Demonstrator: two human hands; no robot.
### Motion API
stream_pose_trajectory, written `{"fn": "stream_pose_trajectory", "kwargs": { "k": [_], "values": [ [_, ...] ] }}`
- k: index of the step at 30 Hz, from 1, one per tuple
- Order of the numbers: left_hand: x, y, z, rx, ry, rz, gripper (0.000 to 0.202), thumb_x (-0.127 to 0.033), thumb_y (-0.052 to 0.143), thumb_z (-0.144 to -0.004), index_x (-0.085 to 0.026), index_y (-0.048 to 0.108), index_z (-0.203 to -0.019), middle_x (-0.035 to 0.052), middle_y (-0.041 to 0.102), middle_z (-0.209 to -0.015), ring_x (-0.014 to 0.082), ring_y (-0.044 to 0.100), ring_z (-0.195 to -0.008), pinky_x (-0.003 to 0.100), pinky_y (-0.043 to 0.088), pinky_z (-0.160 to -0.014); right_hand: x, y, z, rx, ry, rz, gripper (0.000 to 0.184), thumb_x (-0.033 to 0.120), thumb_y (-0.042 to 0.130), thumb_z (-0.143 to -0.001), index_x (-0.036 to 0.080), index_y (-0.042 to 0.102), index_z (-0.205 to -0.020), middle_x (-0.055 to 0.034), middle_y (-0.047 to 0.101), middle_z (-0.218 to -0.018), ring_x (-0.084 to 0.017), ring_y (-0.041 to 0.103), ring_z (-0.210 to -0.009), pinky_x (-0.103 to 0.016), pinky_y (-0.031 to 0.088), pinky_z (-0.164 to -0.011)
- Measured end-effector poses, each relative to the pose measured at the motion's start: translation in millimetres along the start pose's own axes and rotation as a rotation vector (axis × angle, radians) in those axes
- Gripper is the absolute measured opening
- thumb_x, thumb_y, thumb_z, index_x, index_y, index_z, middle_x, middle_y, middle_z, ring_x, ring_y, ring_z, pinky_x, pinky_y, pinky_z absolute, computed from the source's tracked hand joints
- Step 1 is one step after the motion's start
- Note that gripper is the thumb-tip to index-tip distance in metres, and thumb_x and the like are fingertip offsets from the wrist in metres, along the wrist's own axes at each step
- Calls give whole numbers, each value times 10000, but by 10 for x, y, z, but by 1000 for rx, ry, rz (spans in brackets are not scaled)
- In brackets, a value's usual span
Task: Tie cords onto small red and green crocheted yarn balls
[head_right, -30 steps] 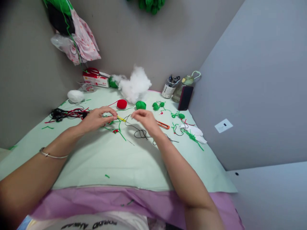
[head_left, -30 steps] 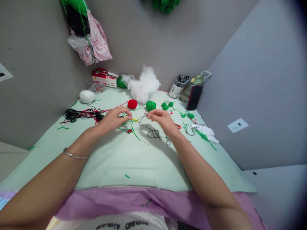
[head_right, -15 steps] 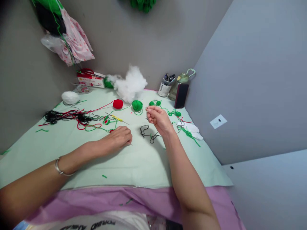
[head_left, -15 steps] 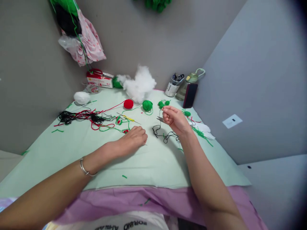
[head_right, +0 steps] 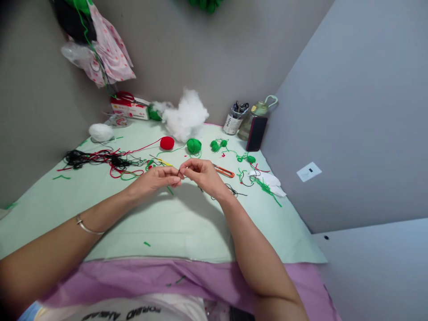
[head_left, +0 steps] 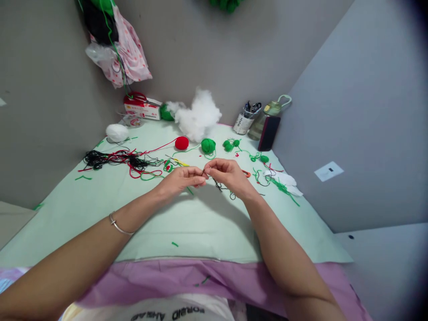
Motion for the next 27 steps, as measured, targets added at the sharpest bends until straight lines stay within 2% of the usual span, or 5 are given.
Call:
{"fn": "stream_pose_trajectory", "kwargs": {
  "k": [6, 14, 18, 25, 27],
  "values": [
    [-17, -89, 14, -77, -19, 236, 229, -330, 835, -749, -150, 716, -826, -1, 664, -768, 95, 584, -725, 232, 469, -747, -117, -100, -49, -70, 11, -235, 288, 432, 678, -854, 179, 677, -991, 18, 617, -664, -84, 492, -545, -228, 380, -509],
    [68, -266, 8, -194, -40, 496, 160, -206, 806, -794, -140, 692, -884, -1, 670, -816, 72, 641, -735, 186, 541, -760, -302, -683, -37, -494, -18, -331, 254, 329, 737, -731, 164, 672, -912, 22, 621, -676, -56, 448, -479, -212, 326, -453],
    [65, -317, 31, -249, -38, 534, 144, -159, 786, -798, -130, 679, -889, -2, 666, -810, 72, 642, -723, 187, 544, -743, -305, -801, 0, -580, -29, -320, 248, 334, 739, -725, 168, 670, -896, 28, 605, -678, -49, 411, -473, -211, 278, -448],
    [68, -257, 46, -306, 37, 476, 193, -219, 813, -760, -145, 674, -872, -11, 658, -861, 78, 625, -808, 197, 493, -820, -146, 79, -55, -147, 24, -92, 275, 426, 774, -745, 163, 724, -810, 4, 632, -701, -76, 419, -549, -236, 313, -502],
    [49, -236, 57, -340, 84, 430, 217, -259, 818, -741, -156, 663, -852, -18, 653, -844, 87, 609, -796, 212, 481, -819, -191, 253, -59, -119, 43, -78, 294, 429, 798, -715, 159, 735, -813, -8, 665, -745, -85, 440, -577, -243, 346, -532]
  ]
}}
Point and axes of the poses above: each hand's wrist, its own z-axis away from the middle knuckle, its own y-axis out of the palm, x = y × z, the point moved 10 cm from there along -z, towards the middle knuckle
